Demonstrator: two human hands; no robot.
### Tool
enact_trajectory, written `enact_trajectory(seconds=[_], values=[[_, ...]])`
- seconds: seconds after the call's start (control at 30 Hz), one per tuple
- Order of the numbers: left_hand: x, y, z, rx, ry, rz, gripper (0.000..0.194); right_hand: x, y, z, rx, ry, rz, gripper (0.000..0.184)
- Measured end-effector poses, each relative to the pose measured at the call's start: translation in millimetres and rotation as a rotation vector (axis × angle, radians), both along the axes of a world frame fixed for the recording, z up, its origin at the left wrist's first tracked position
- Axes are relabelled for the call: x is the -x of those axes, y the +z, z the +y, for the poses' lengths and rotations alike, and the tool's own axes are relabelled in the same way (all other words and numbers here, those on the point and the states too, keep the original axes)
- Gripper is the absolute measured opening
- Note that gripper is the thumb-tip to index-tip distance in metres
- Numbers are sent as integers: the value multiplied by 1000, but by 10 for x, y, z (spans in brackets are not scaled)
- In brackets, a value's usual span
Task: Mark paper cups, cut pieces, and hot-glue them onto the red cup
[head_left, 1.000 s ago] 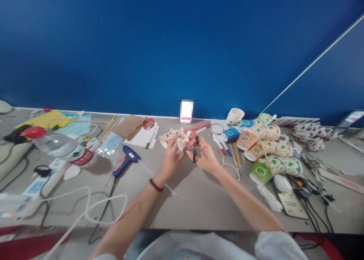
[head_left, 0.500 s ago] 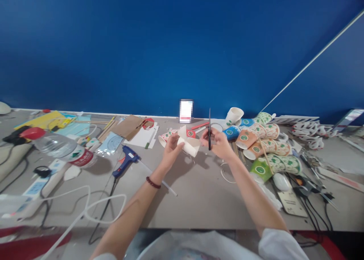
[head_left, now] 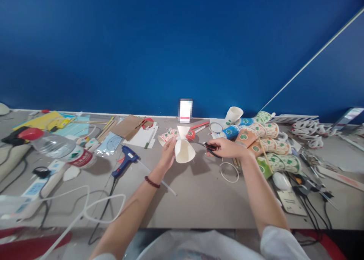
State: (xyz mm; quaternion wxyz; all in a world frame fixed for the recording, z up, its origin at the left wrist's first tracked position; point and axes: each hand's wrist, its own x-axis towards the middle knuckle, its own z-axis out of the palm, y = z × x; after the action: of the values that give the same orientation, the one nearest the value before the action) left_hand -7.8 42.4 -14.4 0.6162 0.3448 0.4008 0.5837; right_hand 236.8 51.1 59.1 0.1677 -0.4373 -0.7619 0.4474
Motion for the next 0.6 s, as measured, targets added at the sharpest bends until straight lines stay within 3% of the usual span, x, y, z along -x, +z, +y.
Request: enact_trajectory(seconds=[0.33, 0.6], values=[[-5, 67, -12, 36, 46, -37, 45, -50, 75, -5, 40, -22, -57, 26], [-3, 14, -19, 76, -22, 12, 50, 8, 30, -4, 104, -18, -2, 25]])
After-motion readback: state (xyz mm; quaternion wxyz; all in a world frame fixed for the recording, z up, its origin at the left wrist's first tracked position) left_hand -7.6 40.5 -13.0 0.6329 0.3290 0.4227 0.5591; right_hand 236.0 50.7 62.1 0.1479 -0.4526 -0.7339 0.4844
